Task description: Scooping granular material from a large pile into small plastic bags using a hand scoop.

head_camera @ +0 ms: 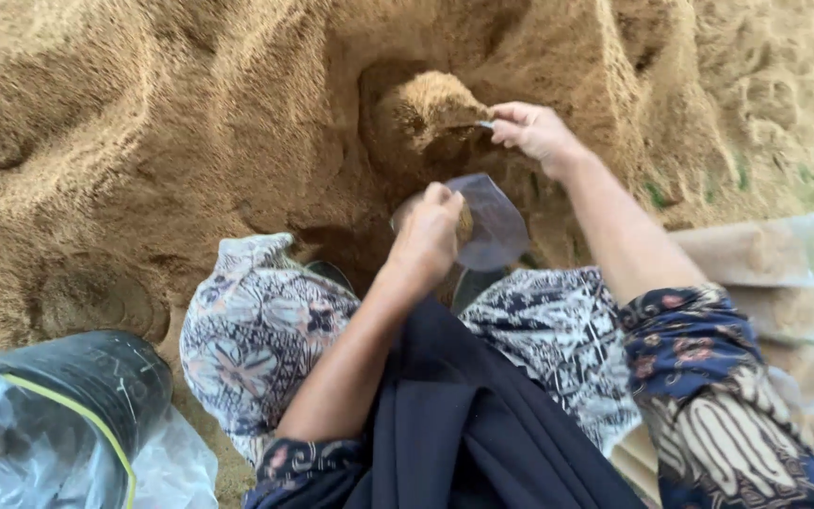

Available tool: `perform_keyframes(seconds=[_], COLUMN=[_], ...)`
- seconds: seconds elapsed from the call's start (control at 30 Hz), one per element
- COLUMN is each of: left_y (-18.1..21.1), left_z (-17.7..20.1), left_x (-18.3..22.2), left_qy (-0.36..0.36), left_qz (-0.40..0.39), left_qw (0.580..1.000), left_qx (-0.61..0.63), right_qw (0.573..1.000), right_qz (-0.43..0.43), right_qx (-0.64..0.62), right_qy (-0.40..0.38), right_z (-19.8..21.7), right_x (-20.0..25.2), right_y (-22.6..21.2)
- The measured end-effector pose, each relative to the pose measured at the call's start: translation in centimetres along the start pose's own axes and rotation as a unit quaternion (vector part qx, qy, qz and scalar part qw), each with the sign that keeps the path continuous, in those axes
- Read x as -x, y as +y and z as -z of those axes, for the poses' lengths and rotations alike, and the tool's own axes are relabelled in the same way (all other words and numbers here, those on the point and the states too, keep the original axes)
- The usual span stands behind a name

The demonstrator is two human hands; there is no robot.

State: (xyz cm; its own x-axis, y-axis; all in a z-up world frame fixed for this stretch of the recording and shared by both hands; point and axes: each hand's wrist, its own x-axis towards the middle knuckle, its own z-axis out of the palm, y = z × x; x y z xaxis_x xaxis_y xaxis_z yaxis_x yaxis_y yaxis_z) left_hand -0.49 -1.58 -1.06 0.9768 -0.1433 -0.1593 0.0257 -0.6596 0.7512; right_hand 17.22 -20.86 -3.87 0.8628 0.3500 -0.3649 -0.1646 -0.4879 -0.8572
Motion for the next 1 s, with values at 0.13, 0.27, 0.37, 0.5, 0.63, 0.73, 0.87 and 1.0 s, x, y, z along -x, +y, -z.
perform_keyframes(seconds=[0.13, 0.27, 0.37, 0.5, 0.63, 0.73, 0.87, 1.0], left_y=[0.5, -2.2, -4.1, -5.4, -4.1, -4.7, -4.6, -3.1], left_z=[1.4, -0.5, -1.9, -2.9, -1.9, -2.6, -2.4, -1.3], left_x=[0.8, -0.4, -1.7, -2.8, -2.1, -2.5, -2.2, -1.1], left_qy=[0.049, 0.064, 0.040, 0.054, 0.069, 0.070, 0.065, 0.043], left_qz=[-0.025, -0.029, -0.001, -0.017, -0.019, 0.009, 0.010, 0.026], left_qw=[0.994, 0.993, 0.994, 0.993, 0.991, 0.990, 0.992, 0.990], left_qx=[0.098, 0.097, 0.101, 0.104, 0.112, 0.123, 0.106, 0.128], right_qw=[0.993, 0.988, 0.985, 0.983, 0.902, 0.776, 0.647, 0.624], right_qz=[-0.105, -0.076, -0.058, -0.019, 0.103, 0.279, 0.333, 0.304], right_qx=[0.023, 0.097, 0.117, 0.161, 0.415, 0.566, 0.682, 0.716], right_qy=[-0.037, -0.093, -0.108, -0.085, -0.054, 0.012, 0.078, 0.075], right_z=[3.7, 6.1, 6.6, 4.3, 3.0, 1.5, 0.4, 3.2], right_x=[4.9, 9.1, 11.8, 16.3, 16.2, 14.6, 15.2, 16.4], right_y=[-6.6, -7.6, -8.0, -11.1, -8.8, -5.5, -6.0, -10.1])
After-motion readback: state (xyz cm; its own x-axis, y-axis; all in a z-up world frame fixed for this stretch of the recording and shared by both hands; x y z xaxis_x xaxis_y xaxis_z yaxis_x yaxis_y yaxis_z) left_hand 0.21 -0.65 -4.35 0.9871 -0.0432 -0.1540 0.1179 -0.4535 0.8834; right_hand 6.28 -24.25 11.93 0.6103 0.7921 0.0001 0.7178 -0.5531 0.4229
